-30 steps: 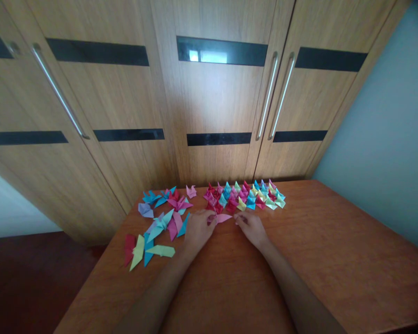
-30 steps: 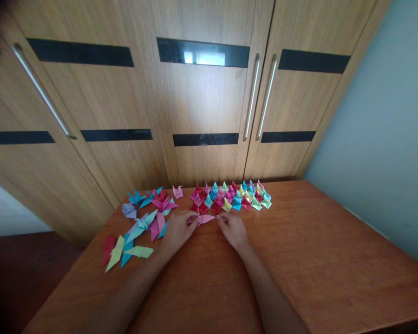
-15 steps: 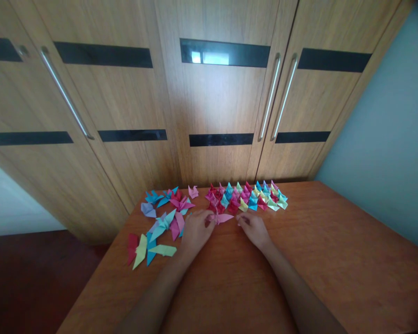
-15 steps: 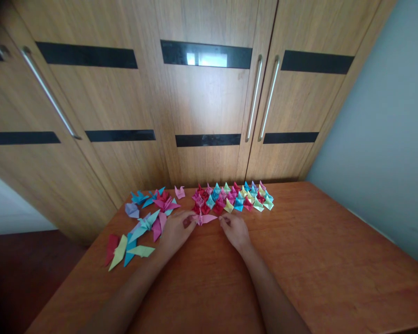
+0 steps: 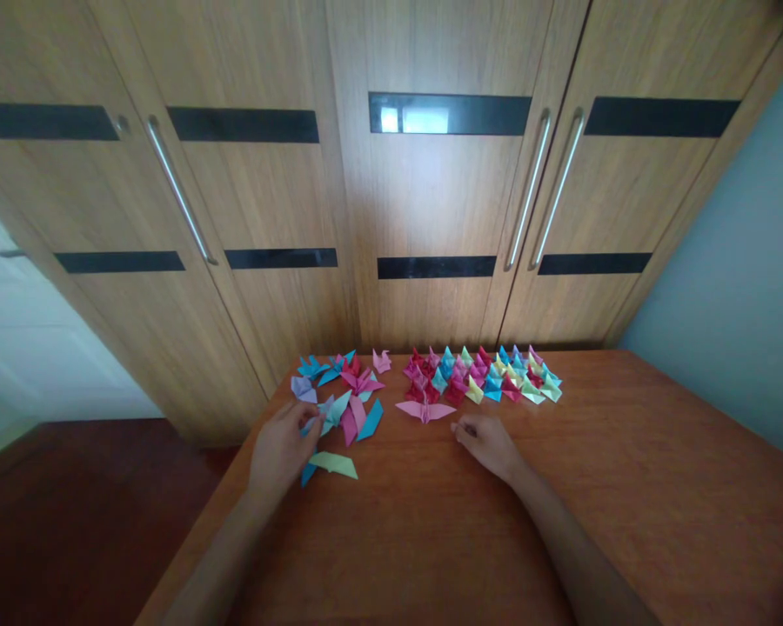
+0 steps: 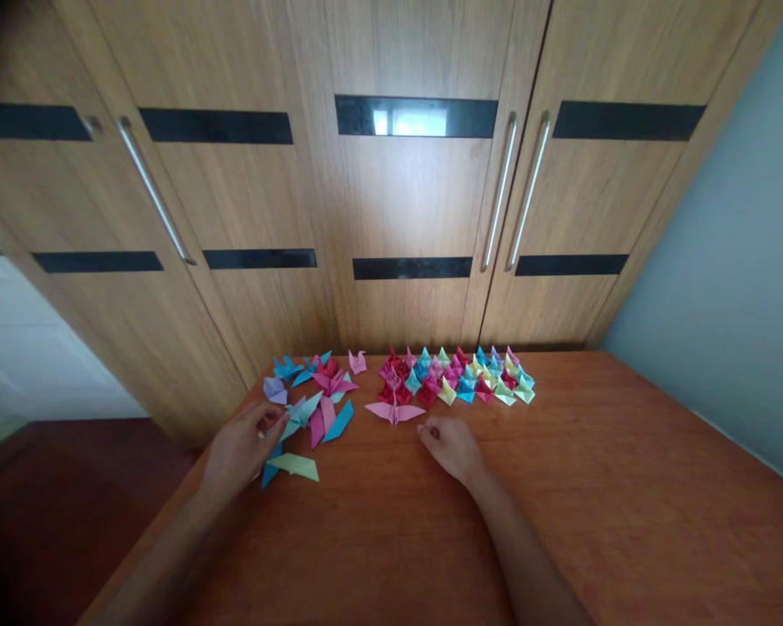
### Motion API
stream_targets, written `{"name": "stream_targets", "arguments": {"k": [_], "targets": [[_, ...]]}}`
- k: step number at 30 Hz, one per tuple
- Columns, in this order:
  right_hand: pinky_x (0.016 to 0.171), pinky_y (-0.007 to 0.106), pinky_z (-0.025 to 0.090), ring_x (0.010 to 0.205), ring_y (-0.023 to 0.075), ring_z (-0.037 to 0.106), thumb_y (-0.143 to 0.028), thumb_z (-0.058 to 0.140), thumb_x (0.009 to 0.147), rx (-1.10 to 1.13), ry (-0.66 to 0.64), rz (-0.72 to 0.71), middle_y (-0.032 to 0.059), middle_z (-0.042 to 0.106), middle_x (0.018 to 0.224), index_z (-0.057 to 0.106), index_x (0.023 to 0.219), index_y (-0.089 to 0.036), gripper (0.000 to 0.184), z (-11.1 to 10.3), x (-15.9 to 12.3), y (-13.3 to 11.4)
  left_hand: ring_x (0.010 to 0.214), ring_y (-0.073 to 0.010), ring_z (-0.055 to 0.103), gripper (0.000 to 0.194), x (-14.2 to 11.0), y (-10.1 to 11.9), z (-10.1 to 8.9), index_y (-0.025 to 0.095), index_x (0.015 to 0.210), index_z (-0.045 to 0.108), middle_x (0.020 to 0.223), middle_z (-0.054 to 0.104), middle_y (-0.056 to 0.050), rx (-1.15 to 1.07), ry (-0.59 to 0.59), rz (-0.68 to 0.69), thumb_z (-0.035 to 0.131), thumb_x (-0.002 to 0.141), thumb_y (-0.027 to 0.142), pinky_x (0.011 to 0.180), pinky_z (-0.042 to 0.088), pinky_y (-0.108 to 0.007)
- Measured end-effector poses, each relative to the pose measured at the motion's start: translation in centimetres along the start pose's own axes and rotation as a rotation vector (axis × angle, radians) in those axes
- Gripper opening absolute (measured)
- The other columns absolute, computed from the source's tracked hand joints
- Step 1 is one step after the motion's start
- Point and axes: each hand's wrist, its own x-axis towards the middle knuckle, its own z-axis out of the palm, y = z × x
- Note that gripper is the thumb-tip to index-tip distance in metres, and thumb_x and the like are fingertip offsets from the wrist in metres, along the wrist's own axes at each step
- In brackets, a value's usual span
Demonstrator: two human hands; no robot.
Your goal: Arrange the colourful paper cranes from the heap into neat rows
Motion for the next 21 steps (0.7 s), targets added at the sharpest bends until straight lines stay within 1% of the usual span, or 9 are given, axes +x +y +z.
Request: {"name": "stream_targets", "arguments": {"k": [2, 4, 6, 9, 12, 14, 16, 19, 21], "targets": [[0.051, 0.024, 0.029, 0.052, 0.0134, 0.050, -0.037, 0.044, 0.085, 0.005, 0.009, -0.003, -0.0018, 0.056, 0.054, 0.055, 0.057, -0.020, 0.035, 0.1, 0.0, 0.2, 0.084, -0.0208, 0.061, 0.025, -0.4, -0.5, 0.3, 0.021, 0.088, 0.060, 0.092, 0.065, -0.004, 0.045, -0.036, -0.029, 0.046, 0.085, 0.042, 0.073, 0.044, -0.029], [0.051, 0.024, 0.030, 0.052, 0.0133, 0.050, -0.037, 0.043, 0.086, 0.017, 0.015, -0.008, -0.0019, 0.055, 0.054, 0.055, 0.057, -0.020, 0.035, 0.2, 0.0, 0.4, 0.087, -0.0224, 0.061, 0.028, -0.7, -0.5, 0.8, 0.020, 0.092, 0.059, 0.098, 0.064, -0.007, 0.082, -0.055, -0.060, 0.048, 0.084, 0.044, 0.074, 0.044, -0.030], [0.052, 0.024, 0.031, 0.053, 0.0132, 0.050, -0.037, 0.043, 0.086, 0.024, 0.011, -0.014, -0.0020, 0.055, 0.055, 0.055, 0.058, -0.020, 0.035, 0.2, 0.0, 0.6, 0.088, -0.0230, 0.062, 0.030, -0.9, -0.4, 1.3, 0.020, 0.097, 0.057, 0.100, 0.065, -0.008, 0.092, -0.068, -0.089, 0.048, 0.084, 0.045, 0.075, 0.044, -0.030], [0.052, 0.024, 0.031, 0.053, 0.0131, 0.050, -0.037, 0.043, 0.086, 0.004, 0.007, -0.016, -0.0019, 0.055, 0.055, 0.054, 0.058, -0.020, 0.035, 0.3, 0.0, 0.7, 0.089, -0.0223, 0.062, 0.028, -1.0, -0.4, 1.7, 0.021, 0.101, 0.056, 0.097, 0.066, -0.007, 0.075, -0.071, -0.082, 0.049, 0.085, 0.043, 0.076, 0.044, -0.029], [0.053, 0.024, 0.031, 0.053, 0.0128, 0.049, -0.038, 0.043, 0.086, -0.012, 0.003, -0.011, -0.0019, 0.055, 0.056, 0.053, 0.058, -0.019, 0.035, 0.3, -0.1, 0.6, 0.090, -0.0215, 0.063, 0.025, -1.1, -0.8, 2.0, 0.022, 0.102, 0.057, 0.100, 0.066, -0.006, 0.043, -0.051, -0.068, 0.050, 0.084, 0.038, 0.076, 0.045, -0.028], [0.054, 0.023, 0.031, 0.054, 0.0128, 0.049, -0.038, 0.043, 0.086, -0.012, -0.003, -0.011, -0.0018, 0.055, 0.056, 0.052, 0.058, -0.019, 0.035, 0.3, -0.1, 0.5, 0.089, -0.0211, 0.063, 0.025, -1.2, -1.1, 2.2, 0.023, 0.103, 0.057, 0.101, 0.066, -0.005, 0.001, -0.029, -0.088, 0.051, 0.082, 0.035, 0.075, 0.046, -0.028], [0.054, 0.023, 0.032, 0.054, 0.0129, 0.049, -0.038, 0.042, 0.087, -0.012, -0.004, -0.013, -0.0016, 0.055, 0.057, 0.052, 0.058, -0.019, 0.035, 0.3, -0.1, 0.5, 0.085, -0.0206, 0.064, 0.025, -1.2, -1.3, 2.4, 0.023, 0.103, 0.058, 0.095, 0.068, -0.003, -0.067, -0.011, -0.126, 0.053, 0.080, 0.032, 0.073, 0.047, -0.028], [0.055, 0.024, 0.032, 0.055, 0.0130, 0.050, -0.038, 0.042, 0.086, 0.006, -0.007, -0.011, -0.0014, 0.055, 0.057, 0.053, 0.058, -0.019, 0.035, 0.2, 0.0, 0.5, 0.079, -0.0193, 0.065, 0.026, -1.1, -1.3, 2.5, 0.022, 0.102, 0.060, 0.083, 0.068, -0.001, -0.225, 0.008, -0.175, 0.053, 0.078, 0.031, 0.070, 0.048, -0.028], [0.056, 0.024, 0.033, 0.056, 0.0131, 0.050, -0.038, 0.043, 0.086, 0.044, -0.011, -0.008, -0.0012, 0.056, 0.058, 0.053, 0.058, -0.019, 0.035, 0.2, 0.1, 0.5, 0.077, -0.0187, 0.064, 0.026, -1.0, -1.1, 2.3, 0.021, 0.100, 0.061, 0.081, 0.068, 0.000, -0.343, 0.035, -0.194, 0.052, 0.078, 0.033, 0.071, 0.049, -0.028]]}}
